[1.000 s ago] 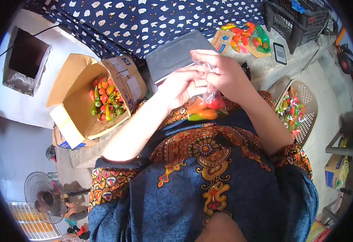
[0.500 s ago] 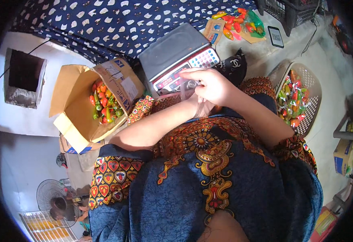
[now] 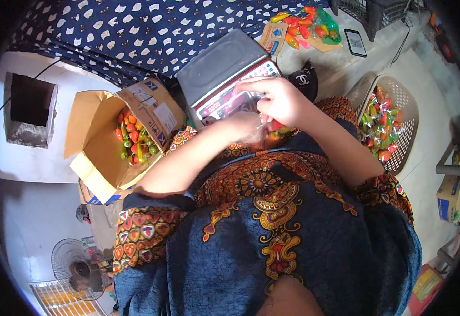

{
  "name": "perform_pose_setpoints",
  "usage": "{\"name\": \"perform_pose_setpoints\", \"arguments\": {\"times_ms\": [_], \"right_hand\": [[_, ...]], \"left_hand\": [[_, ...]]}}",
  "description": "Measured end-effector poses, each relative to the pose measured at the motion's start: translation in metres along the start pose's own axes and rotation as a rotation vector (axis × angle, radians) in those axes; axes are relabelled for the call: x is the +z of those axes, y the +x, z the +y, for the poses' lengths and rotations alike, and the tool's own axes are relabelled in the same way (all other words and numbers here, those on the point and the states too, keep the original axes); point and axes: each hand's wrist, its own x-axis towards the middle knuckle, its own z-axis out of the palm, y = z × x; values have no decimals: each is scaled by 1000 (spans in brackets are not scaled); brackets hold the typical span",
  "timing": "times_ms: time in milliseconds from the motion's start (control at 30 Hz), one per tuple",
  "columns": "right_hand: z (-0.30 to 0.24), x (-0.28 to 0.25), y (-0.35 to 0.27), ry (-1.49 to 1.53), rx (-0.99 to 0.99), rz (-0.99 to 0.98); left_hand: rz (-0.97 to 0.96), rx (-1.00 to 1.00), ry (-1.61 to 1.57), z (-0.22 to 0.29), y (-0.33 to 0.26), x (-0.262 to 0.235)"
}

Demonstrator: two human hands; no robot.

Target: The person picks peppers from a cardboard box, places them on a digital scale to weigh them, and then puts them into small clear plastic bags.

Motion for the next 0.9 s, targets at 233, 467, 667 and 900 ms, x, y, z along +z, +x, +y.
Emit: {"name": "perform_pose_setpoints", "arguments": {"times_ms": [233,467,667,900], "right_hand": [[-3,-10,3,-103,-16,93],[-44,-16,-3,-153,-113,184],[-86,16,-19,-247,-296,51],[-56,-3,-20,-287,-251,-80]], "left_hand": [[110,-130,-360,54,-85,-118],[995,36,400,73,-113,-121],[1044,77,-797,92,-57,-24],[659,26,-642,71,-59,-30]]}}
